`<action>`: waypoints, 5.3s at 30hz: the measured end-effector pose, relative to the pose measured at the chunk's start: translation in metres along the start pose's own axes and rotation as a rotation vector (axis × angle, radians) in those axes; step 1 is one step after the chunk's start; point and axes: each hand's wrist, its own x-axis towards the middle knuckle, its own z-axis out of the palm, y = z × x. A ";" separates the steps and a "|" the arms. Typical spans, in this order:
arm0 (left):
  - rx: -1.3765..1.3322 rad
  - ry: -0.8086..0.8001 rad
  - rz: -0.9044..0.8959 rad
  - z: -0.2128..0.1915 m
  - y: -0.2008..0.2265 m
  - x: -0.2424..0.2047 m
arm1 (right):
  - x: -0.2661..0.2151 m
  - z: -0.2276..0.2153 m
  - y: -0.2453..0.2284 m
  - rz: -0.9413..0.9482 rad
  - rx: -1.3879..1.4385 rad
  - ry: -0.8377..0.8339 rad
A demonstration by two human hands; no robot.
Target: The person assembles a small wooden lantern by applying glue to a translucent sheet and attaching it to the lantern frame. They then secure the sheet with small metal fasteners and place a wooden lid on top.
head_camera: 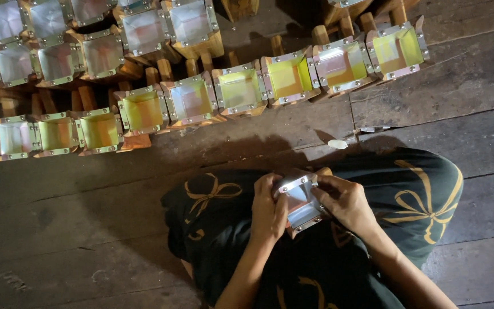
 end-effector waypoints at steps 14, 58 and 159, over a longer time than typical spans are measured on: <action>-0.429 0.023 0.017 -0.013 -0.016 0.014 | -0.003 -0.004 -0.044 -0.100 0.146 -0.070; -0.353 0.031 -0.044 -0.125 0.061 0.004 | 0.001 0.073 0.018 -0.270 0.529 -0.151; -0.864 -0.058 0.026 -0.079 0.027 -0.056 | -0.033 0.037 -0.043 -0.243 0.509 -0.135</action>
